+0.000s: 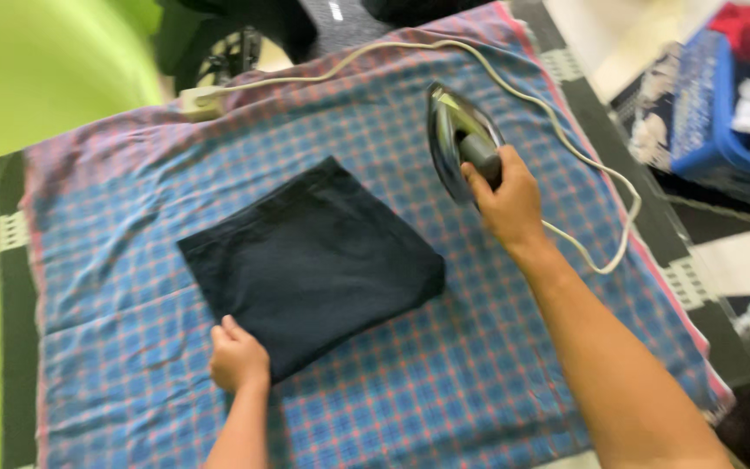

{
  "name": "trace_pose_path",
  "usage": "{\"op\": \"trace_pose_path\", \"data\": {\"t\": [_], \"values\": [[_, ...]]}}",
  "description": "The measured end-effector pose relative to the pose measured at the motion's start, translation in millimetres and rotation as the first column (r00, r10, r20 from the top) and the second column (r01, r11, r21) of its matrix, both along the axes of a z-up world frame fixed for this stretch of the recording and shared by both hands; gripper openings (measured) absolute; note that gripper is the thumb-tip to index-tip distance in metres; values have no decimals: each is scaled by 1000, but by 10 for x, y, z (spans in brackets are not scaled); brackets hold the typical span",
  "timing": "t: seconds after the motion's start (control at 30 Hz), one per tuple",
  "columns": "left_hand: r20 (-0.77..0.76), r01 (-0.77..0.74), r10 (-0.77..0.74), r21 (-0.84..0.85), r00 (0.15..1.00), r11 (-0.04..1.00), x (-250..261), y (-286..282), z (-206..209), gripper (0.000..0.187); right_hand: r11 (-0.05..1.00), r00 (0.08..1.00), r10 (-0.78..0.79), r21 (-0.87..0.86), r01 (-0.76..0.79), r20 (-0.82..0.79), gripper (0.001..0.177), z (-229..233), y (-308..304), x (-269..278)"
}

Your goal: The person irons a pair of dark denim jeans on a plaid-covered surface. They smooth the fabric, use an electric iron to press the front and back sections, and fold the jeans into a neat stack. The person then places the folded jeans on a nearby chair and picks up a pair of grey shorts.

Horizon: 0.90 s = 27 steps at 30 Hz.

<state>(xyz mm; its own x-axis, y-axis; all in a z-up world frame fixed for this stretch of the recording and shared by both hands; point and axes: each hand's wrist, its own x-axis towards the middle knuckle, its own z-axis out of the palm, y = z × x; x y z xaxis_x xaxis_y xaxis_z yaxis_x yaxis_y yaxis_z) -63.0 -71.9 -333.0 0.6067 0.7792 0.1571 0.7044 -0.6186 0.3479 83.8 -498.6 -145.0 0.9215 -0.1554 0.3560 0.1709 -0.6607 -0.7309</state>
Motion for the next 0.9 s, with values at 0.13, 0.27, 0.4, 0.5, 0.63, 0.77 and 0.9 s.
{"op": "trace_pose_path", "data": {"t": [0.13, 0.27, 0.4, 0.5, 0.63, 0.77, 0.9], "values": [[-7, -32, 32, -53, 999, 998, 19, -57, 45, 49, 907, 969, 233, -343, -245, -78, 36, 535, 809, -243], [16, -73, 76, -139, 997, 988, 20, -117, 108, 48, 623, 778, 624, -558, -548, -68, 29, 304, 1689, -475], [112, -74, 100, -216, 989, 973, 0, -155, 95, 46, 529, 727, 671, -593, -607, -145, 31, -144, 2244, -431], [100, -85, 108, -212, 989, 974, -3, -191, 98, 44, 625, 808, 585, -596, -504, -70, 33, -312, 2566, -287], [82, -107, 133, -268, 988, 957, -16, -221, 203, 40, 563, 750, 658, -614, -554, -73, 35, -258, 2890, -70], [79, -100, 126, -279, 989, 955, 50, -231, 266, 39, 527, 743, 653, -617, -585, -147, 39, -176, 3148, 150], [110, -84, 122, -307, 986, 948, -6, -218, 282, 38, 539, 757, 602, -569, -620, -254, 42, -162, 3244, 251]]}}
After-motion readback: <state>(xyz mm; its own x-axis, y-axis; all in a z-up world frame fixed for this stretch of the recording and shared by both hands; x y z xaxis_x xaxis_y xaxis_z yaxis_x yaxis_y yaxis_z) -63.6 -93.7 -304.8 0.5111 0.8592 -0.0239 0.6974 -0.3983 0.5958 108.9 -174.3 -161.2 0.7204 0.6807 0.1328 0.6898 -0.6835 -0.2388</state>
